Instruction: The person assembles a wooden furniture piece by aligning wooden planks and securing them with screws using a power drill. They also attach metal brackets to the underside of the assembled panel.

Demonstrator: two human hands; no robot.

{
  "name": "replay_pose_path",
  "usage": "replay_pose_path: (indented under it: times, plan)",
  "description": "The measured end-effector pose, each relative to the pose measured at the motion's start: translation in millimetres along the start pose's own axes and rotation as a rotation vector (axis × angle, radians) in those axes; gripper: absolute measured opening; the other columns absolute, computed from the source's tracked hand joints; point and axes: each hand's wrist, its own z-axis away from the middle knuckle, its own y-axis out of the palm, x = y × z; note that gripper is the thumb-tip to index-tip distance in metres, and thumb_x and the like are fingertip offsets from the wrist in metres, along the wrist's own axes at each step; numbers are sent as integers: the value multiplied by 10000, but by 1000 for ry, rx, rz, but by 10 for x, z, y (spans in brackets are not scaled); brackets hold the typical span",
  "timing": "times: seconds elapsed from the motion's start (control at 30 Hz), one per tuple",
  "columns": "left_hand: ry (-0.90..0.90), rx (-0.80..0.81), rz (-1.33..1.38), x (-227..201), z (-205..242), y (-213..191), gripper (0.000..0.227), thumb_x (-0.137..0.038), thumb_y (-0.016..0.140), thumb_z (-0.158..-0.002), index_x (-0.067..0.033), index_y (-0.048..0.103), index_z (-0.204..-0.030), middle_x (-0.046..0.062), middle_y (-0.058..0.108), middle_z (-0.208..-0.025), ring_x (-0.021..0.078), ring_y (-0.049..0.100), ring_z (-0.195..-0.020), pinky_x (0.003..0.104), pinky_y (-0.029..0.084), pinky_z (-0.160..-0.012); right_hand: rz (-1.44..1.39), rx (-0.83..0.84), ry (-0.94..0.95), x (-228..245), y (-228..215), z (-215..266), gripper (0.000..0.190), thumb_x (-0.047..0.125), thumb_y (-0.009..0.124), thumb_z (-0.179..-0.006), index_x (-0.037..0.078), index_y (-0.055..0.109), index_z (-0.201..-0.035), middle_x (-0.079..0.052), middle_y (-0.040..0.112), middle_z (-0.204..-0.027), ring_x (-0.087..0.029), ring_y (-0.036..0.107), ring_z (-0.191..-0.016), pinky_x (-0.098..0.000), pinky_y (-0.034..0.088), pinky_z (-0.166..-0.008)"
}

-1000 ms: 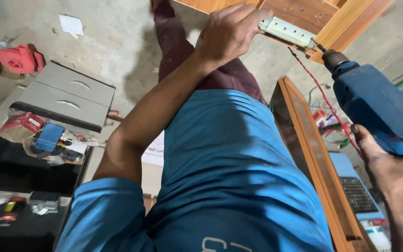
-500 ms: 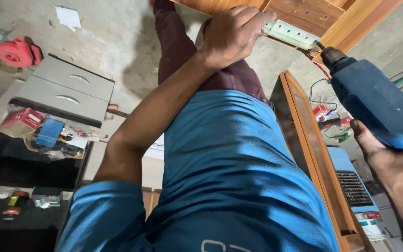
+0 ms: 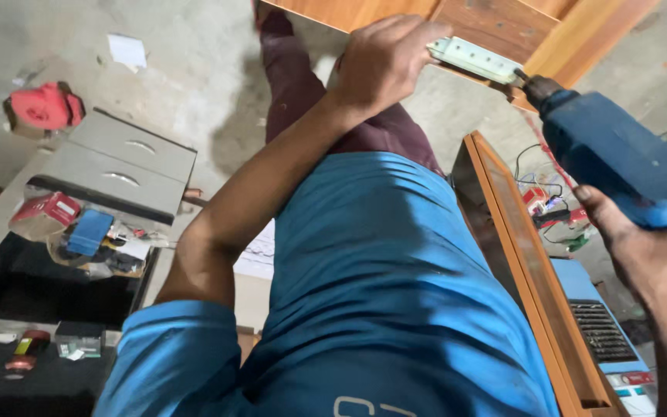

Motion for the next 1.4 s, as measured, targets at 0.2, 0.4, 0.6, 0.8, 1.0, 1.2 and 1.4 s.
replay_pose_path:
  times: [0.2, 0.4, 0.6, 0.8, 1.0, 1.2, 1.4]
  plan:
    - [-453, -129, 246, -72, 355, 339, 223, -41, 655, -981, -26, 598, -1196, 116, 729, -988, 257, 744, -912, 394, 605, -835, -260, 34, -89, -160, 27, -40, 605, 239, 881, -915, -60, 560, -1331, -193, 699, -1207, -244, 688, -1092, -378, 555, -975]
    - [-980, 80, 1118, -34, 546, 410, 293, -83, 557, -977, 112, 630, -1183, 212, 750, -1070, 297, 779, -982, 402, 663, -894, -193, -95, 65, 96, 21, 101, 601, 164, 936, -855, -44, 617, -1320, -165, 720, -1192, -241, 708, -1032, -364, 562, -890]
    - [-1126, 208, 1082, -214, 559, 494, 388, -252, 724, -919, 77, 699, -1124, 187, 760, -1012, 238, 758, -879, 376, 652, -821, -111, -119, -11, -31, 5, 228, 586, 253, 925, -870, -90, 635, -1247, -193, 738, -1100, -251, 714, -961, -380, 576, -884]
    - [-1127, 55, 1279, -265, 520, 830, 360, -261, 759, -919, 51, 713, -1094, 136, 750, -977, 204, 741, -870, 372, 652, -841, 151, -153, 301, -556, -77, 467, 656, 446, 895, -859, -118, 701, -1133, -229, 728, -946, -308, 693, -767, -404, 556, -708]
    - [-1165, -45, 1594, -316, 414, 928, 416, -339, 732, -936, 34, 688, -1114, 144, 719, -1010, 245, 726, -932, 422, 621, -898, -294, -210, -45, -394, -9, 878, 509, 182, 909, -942, -134, 605, -1201, -164, 705, -1084, -184, 685, -901, -283, 572, -827]
    - [-1168, -49, 1724, -363, 430, 988, 386, -337, 739, -941, 14, 686, -1092, 136, 693, -973, 256, 720, -932, 435, 621, -907, -434, -223, 72, -66, 40, 917, 498, 185, 943, -938, -104, 592, -1143, -127, 681, -981, -146, 678, -792, -252, 563, -708]
    - [-1197, -57, 1759, -343, 415, 1015, 400, -323, 763, -947, 27, 691, -1127, 116, 686, -975, 248, 711, -936, 432, 621, -918, -584, -216, 46, 139, 38, 866, 523, 209, 898, -952, -83, 561, -1224, -116, 698, -977, -161, 724, -830, -254, 593, -726]
